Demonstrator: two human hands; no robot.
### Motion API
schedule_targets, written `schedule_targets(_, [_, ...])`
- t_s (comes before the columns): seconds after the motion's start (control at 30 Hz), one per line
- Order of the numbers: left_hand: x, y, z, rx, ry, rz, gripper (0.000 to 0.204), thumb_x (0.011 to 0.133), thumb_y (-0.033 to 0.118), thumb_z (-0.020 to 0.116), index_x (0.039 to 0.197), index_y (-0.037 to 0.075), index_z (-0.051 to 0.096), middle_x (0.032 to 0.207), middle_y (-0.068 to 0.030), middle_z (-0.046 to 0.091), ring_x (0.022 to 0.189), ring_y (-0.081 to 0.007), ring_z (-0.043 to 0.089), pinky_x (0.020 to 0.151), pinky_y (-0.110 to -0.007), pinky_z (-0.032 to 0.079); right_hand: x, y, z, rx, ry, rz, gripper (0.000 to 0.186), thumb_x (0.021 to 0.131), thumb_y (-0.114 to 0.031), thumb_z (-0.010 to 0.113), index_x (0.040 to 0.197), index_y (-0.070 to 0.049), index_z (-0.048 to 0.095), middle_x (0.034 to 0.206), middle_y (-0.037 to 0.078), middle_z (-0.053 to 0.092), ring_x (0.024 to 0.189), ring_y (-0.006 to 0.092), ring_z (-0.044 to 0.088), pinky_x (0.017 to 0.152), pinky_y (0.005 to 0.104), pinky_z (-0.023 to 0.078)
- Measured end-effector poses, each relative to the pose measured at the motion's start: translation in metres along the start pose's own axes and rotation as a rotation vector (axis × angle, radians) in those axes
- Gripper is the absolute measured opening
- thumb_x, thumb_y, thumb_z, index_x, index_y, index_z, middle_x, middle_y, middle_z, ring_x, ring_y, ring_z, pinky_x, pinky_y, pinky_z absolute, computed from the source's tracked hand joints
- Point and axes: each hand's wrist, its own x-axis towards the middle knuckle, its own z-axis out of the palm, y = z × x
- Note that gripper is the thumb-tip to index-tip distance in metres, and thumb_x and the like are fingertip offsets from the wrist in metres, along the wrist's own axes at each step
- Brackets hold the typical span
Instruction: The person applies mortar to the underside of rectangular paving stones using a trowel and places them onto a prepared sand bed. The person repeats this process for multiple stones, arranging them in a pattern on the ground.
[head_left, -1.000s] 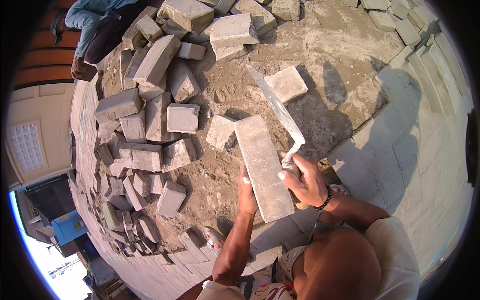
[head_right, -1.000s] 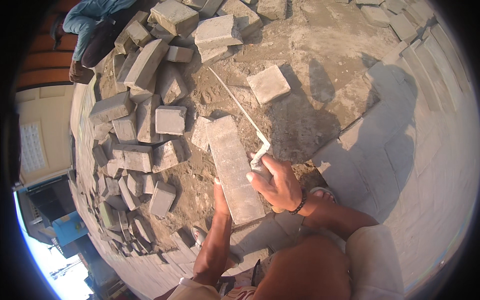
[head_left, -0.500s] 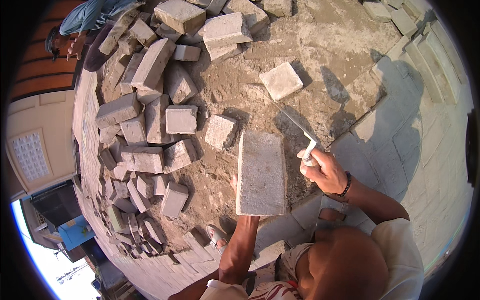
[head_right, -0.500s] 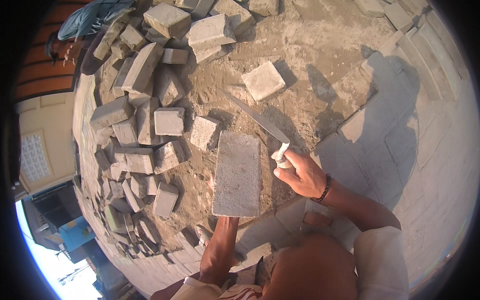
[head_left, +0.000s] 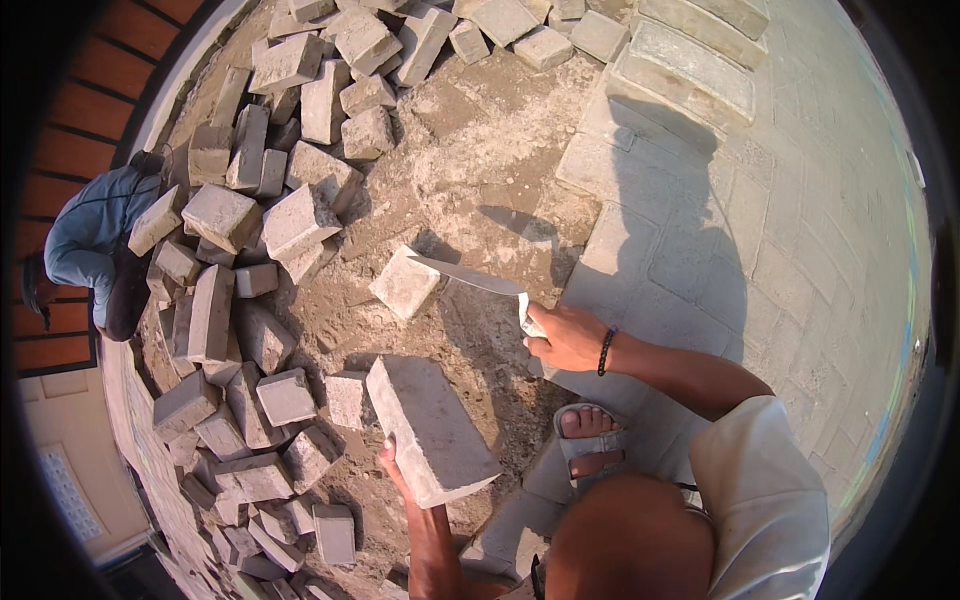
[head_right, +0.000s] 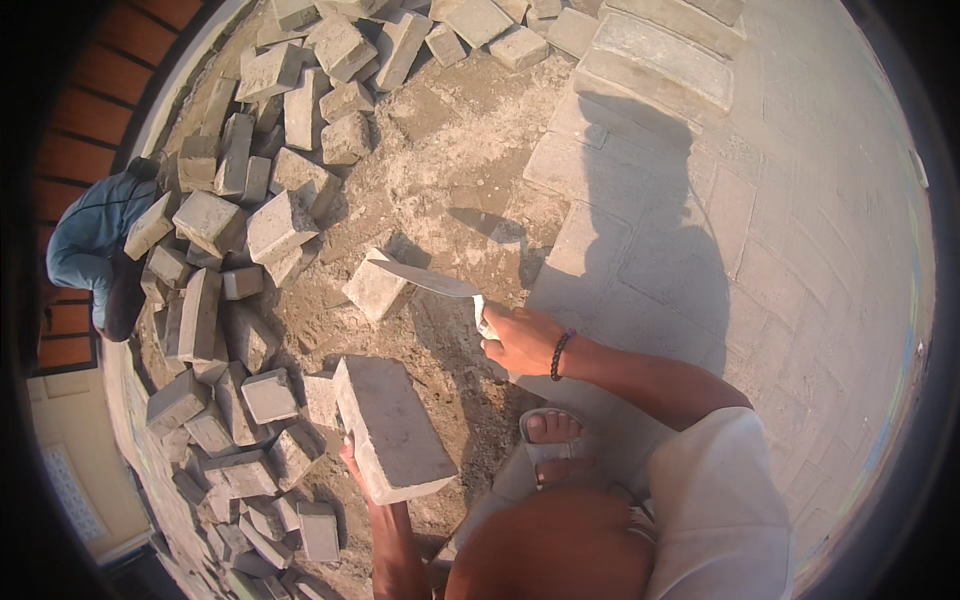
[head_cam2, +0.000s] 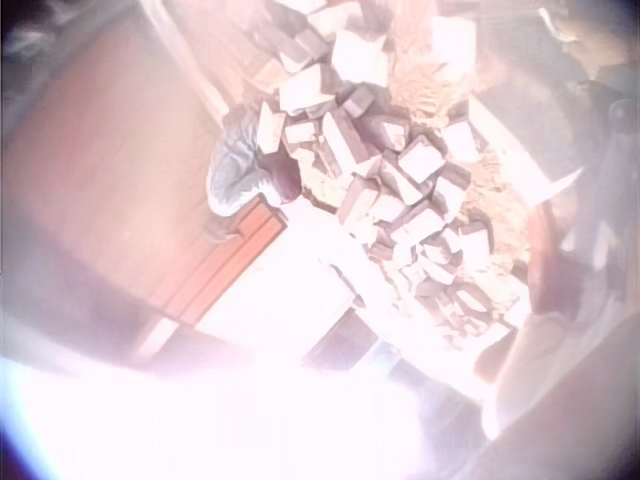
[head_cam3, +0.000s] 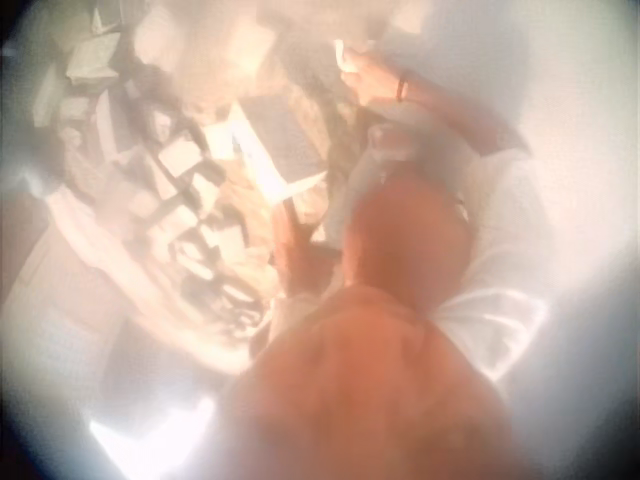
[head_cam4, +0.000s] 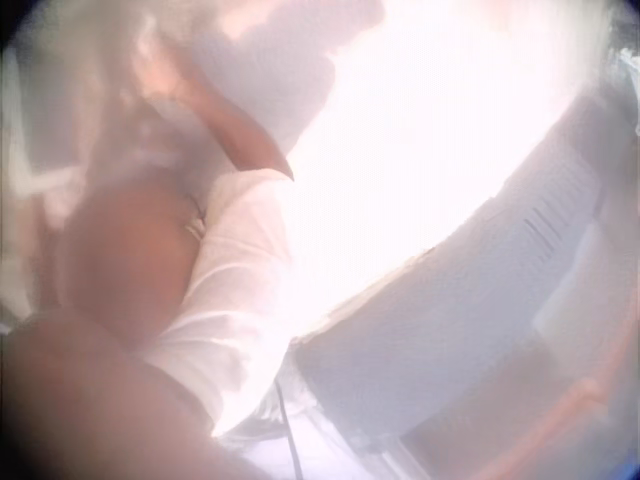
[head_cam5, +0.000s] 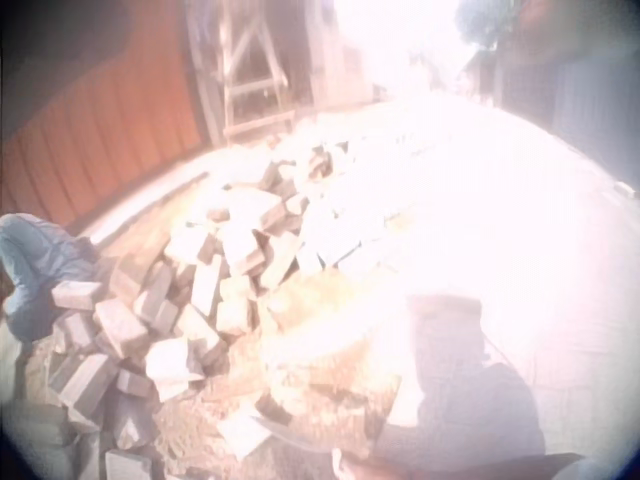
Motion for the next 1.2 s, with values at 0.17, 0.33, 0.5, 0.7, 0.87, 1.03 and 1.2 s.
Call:
schedule_targets(0.17, [0.031,0.024,0.066,0.605,-0.161,0.092,0.109,0.057,0.028,0.084,0.145,-0.001,0.028,0.127,-0.0161,0.048,0.105,-0.0316,0.057,0.09,-0.041,0.051,-0.062,0.014,-0.042,0.317,0.141,0.183,0.031,0.089,-0.024,0.061,0.102,0.002,0.053,0.068,0.021,0.06,0.061,0.0363,0.06,0.059,0.043,0.044])
schedule_targets(0.33, [0.061,0.028,0.157,1.371,-0.561,0.38,0.115,0.052,0.026,0.086,0.149,0.003,0.027,0.13,-0.0224,0.043,0.119,-0.0361,0.048,0.1,-0.046,0.044,-0.144,0.043,-0.008,0.582,0.317,0.418,0.034,0.086,-0.027,0.065,0.105,0.0,0.059,0.083,0.018,0.065,0.078,0.0344,0.066,0.07,0.0407,0.05])
schedule_targets(0.5, [0.078,0.012,0.306,2.001,-0.994,0.638,0.116,0.049,0.026,0.087,0.15,0.018,0.031,0.137,-0.0284,0.038,0.129,-0.0458,0.039,0.109,-0.055,0.033,-0.212,0.051,0.032,0.628,0.377,0.531,0.033,0.084,-0.028,0.069,0.101,-0.001,0.061,0.083,0.013,0.066,0.077,0.0256,0.066,0.069,0.0377,0.051])
schedule_targets(0.7, [0.112,-0.044,0.492,2.241,-1.532,1.163,0.117,0.05,0.028,0.09,0.149,0.033,0.029,0.147,-0.0232,0.033,0.136,-0.0422,0.034,0.116,-0.057,0.025,-0.24,0.053,0.056,0.631,0.506,0.543,0.034,0.084,-0.03,0.07,0.098,-0.001,0.058,0.07,0.005,0.063,0.061,0.0138,0.063,0.059,0.0316,0.05])
schedule_targets(0.87, [0.143,-0.077,0.577,2.093,-1.535,1.619,0.091,0.068,0.022,0.084,0.145,0.03,0.036,0.139,-0.0147,0.042,0.127,-0.0343,0.041,0.113,-0.049,0.031,-0.241,0.056,0.052,0.55,0.6,0.525,0.026,0.084,-0.023,0.067,0.097,-0.002,0.058,0.068,0.006,0.062,0.058,0.0136,0.062,0.057,0.0314,0.05])
schedule_targets(1.03, [0.184,-0.105,0.548,1.871,-1.327,1.806,0.076,0.078,0.018,0.076,0.144,0.022,0.038,0.138,-0.0146,0.041,0.122,-0.0343,0.042,0.104,-0.047,0.035,-0.219,0.077,0.039,0.64,0.648,0.605,0.022,0.085,-0.015,0.065,0.1,-0.002,0.056,0.065,0.005,0.059,0.052,0.0114,0.057,0.051,0.0291,0.047])
schedule_targets(1.2, [0.167,-0.078,0.423,1.634,-1.075,1.526,0.071,0.08,0.017,0.073,0.143,0.015,0.039,0.135,-0.0155,0.043,0.12,-0.0351,0.042,0.101,-0.048,0.035,-0.173,0.073,0.003,0.908,0.773,0.672,0.025,0.086,-0.015,0.063,0.106,-0.004,0.051,0.065,0.002,0.052,0.048,0.0107,0.051,0.045,0.0269,0.043])
